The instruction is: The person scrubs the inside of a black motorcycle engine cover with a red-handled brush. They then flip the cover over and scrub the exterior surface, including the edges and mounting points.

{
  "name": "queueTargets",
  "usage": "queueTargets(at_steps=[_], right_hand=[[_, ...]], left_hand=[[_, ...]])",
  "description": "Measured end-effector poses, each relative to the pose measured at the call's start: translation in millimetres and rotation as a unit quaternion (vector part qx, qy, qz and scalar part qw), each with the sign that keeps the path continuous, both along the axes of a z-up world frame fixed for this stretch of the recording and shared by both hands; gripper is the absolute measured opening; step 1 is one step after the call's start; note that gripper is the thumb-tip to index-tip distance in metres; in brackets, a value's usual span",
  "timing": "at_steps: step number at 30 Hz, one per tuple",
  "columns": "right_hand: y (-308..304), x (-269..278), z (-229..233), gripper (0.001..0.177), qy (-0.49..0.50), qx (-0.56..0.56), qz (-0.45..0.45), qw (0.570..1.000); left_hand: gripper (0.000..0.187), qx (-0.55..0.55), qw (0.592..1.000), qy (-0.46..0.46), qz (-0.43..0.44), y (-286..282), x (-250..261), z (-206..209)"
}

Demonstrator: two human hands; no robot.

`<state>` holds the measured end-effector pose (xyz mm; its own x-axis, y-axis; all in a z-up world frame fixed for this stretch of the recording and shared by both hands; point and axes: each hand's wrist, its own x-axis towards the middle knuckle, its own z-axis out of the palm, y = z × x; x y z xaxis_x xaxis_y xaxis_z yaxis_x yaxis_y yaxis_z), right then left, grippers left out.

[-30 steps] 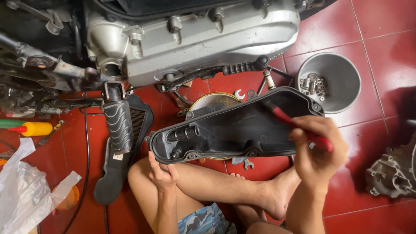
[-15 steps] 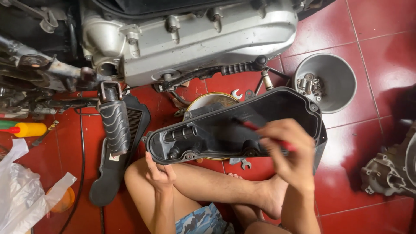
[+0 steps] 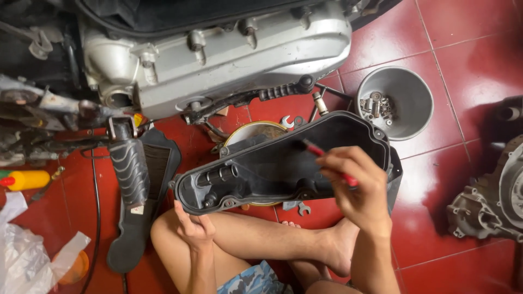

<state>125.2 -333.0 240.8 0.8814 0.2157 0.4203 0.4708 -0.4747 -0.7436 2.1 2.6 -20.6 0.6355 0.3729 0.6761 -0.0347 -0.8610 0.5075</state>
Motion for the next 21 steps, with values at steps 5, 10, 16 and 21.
queueTargets(at_steps=[5, 10, 16, 21], right_hand=[[-5, -6, 0, 0.008, -0.060, 0.019, -0.099, 0.993], [16, -1, 1, 0.010, 0.043, 0.036, 0.114, 0.992], [-10, -3, -2, 0.018, -0.017, -0.016, -0.062, 0.998], [-13, -2, -9, 0.008, -0.069, 0.070, -0.046, 0.994]], left_hand=[[0.060, -0.001, 1.000, 0.020, -0.009, 5, -5, -6], [0.060, -0.010, 1.000, 0.021, -0.012, 3, -4, -6], [0.060, 0.006, 1.000, 0.019, -0.011, 7, -6, -8], [0.060, 0.046, 0.998, -0.051, -0.016, 11, 10, -8]])
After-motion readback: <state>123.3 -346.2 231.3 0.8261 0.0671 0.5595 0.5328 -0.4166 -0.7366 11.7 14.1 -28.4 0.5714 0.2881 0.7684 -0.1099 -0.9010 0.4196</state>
